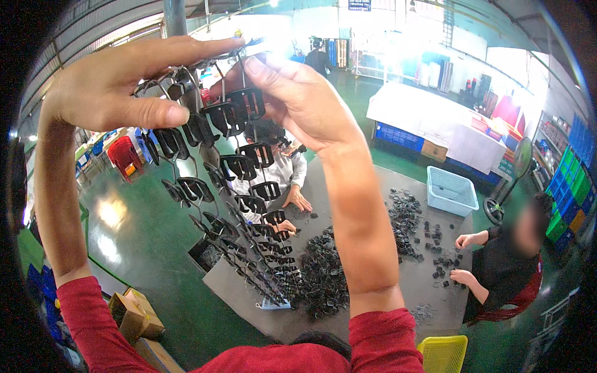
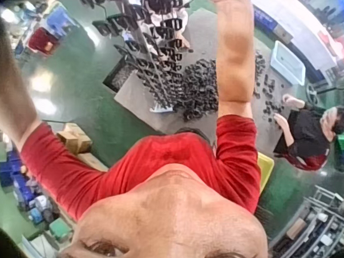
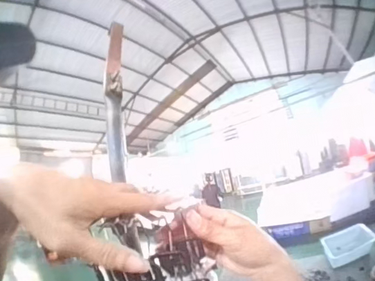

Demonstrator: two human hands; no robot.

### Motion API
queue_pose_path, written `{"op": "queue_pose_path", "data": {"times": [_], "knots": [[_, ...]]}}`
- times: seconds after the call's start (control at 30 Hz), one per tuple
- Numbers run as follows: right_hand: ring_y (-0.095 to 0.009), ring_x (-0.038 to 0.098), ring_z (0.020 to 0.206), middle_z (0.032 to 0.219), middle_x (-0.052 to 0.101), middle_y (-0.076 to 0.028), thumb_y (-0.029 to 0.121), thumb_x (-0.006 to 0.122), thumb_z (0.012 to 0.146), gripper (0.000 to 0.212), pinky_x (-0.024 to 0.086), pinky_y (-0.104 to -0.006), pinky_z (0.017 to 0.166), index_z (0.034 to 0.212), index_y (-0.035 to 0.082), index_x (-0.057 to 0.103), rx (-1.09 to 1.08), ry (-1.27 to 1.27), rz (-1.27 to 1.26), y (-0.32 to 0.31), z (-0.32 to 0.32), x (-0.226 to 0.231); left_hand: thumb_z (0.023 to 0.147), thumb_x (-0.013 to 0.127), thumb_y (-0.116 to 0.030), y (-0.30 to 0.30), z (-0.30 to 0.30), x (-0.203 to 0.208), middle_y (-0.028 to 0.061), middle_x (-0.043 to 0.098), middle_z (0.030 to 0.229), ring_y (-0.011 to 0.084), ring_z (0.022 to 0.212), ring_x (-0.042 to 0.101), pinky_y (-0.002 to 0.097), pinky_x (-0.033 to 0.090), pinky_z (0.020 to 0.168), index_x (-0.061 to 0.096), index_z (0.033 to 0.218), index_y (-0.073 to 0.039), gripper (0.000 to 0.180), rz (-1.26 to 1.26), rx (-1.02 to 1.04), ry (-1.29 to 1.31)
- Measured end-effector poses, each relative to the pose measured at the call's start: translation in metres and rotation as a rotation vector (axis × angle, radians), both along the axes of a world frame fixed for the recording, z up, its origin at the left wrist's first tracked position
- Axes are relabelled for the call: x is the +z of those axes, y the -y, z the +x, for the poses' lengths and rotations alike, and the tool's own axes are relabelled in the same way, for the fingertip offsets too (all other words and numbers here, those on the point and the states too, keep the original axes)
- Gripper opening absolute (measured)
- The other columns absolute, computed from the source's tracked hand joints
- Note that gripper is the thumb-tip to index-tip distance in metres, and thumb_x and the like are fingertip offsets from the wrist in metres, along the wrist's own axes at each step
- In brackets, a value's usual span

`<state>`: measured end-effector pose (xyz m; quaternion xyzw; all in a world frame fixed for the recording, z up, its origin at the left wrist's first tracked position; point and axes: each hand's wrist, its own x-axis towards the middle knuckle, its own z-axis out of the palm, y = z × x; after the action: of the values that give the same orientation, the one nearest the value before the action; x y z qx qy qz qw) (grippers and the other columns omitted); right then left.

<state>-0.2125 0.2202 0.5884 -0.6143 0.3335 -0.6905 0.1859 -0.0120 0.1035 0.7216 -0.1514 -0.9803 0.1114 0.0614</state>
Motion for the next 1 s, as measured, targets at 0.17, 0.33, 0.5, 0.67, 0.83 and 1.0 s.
{"op": "queue_pose_path", "data": {"times": [0.17, 0.33, 0.5, 0.67, 0.83, 1.0], "knots": [[-0.014, 0.061, 0.083, 0.095, 0.063, -0.010, 0.036, 0.053, 0.097, 0.032, 0.054, -0.0280, 0.067, 0.097, 0.004, 0.057, 0.392, 0.167, -0.076, 0.022, 0.016, 0.002, 0.090, 0.059, -0.044, 0.002, 0.004, 0.008, 0.0218, 0.045, 0.142, 0.0283, 0.131, 0.044, 0.0380, 0.032, 0.109, 0.029, 0.147, 0.001, 0.078, 0.066, 0.023, 0.119], [-0.008, 0.054, 0.064, 0.075, 0.056, -0.002, 0.026, 0.050, 0.100, 0.030, 0.046, -0.0237, 0.055, 0.086, 0.001, 0.058, -0.364, -0.094, -0.271, 0.006, 0.028, -0.002, 0.094, 0.055, -0.037, 0.003, 0.002, 0.002, 0.0200, 0.047, 0.141, 0.0274, 0.131, 0.045, 0.0367, 0.033, 0.108, 0.032, 0.147, -0.003, 0.067, 0.054, 0.027, 0.058], [-0.007, 0.052, 0.061, 0.075, 0.056, -0.002, 0.019, 0.049, 0.100, 0.025, 0.044, -0.0223, 0.052, 0.087, 0.000, 0.058, -0.654, -0.092, -0.262, -0.013, 0.035, -0.001, 0.096, 0.052, -0.031, -0.001, -0.006, -0.004, 0.0179, 0.049, 0.140, 0.0265, 0.130, 0.047, 0.0366, 0.034, 0.107, 0.038, 0.145, -0.006, 0.057, 0.086, -0.100, -0.013], [-0.008, 0.049, 0.058, 0.069, 0.054, -0.002, 0.019, 0.048, 0.101, 0.026, 0.042, -0.0231, 0.052, 0.085, 0.000, 0.057, -0.587, -0.108, -0.240, -0.025, 0.030, 0.004, 0.096, 0.053, -0.029, -0.004, -0.017, -0.006, 0.0179, 0.051, 0.137, 0.0260, 0.126, 0.050, 0.0366, 0.036, 0.105, 0.041, 0.143, -0.007, 0.054, 0.087, -0.121, -0.027], [-0.008, 0.049, 0.061, 0.073, 0.054, -0.002, 0.020, 0.048, 0.101, 0.026, 0.040, -0.0219, 0.052, 0.085, 0.001, 0.057, -0.553, -0.096, -0.264, -0.027, 0.024, -0.003, 0.095, 0.054, -0.030, -0.005, -0.019, -0.005, 0.0179, 0.052, 0.137, 0.0260, 0.127, 0.048, 0.0372, 0.035, 0.106, 0.042, 0.142, -0.004, 0.055, 0.091, -0.101, -0.003], [-0.007, 0.049, 0.066, 0.078, 0.054, -0.001, 0.020, 0.048, 0.101, 0.025, 0.038, -0.0203, 0.053, 0.086, 0.002, 0.057, -0.012, 0.173, -0.317, -0.022, 0.020, -0.003, 0.094, 0.055, -0.030, -0.006, -0.016, -0.005, 0.0179, 0.050, 0.138, 0.0260, 0.129, 0.046, 0.0378, 0.033, 0.108, 0.042, 0.141, -0.002, 0.056, 0.013, -0.156, -0.062]]}}
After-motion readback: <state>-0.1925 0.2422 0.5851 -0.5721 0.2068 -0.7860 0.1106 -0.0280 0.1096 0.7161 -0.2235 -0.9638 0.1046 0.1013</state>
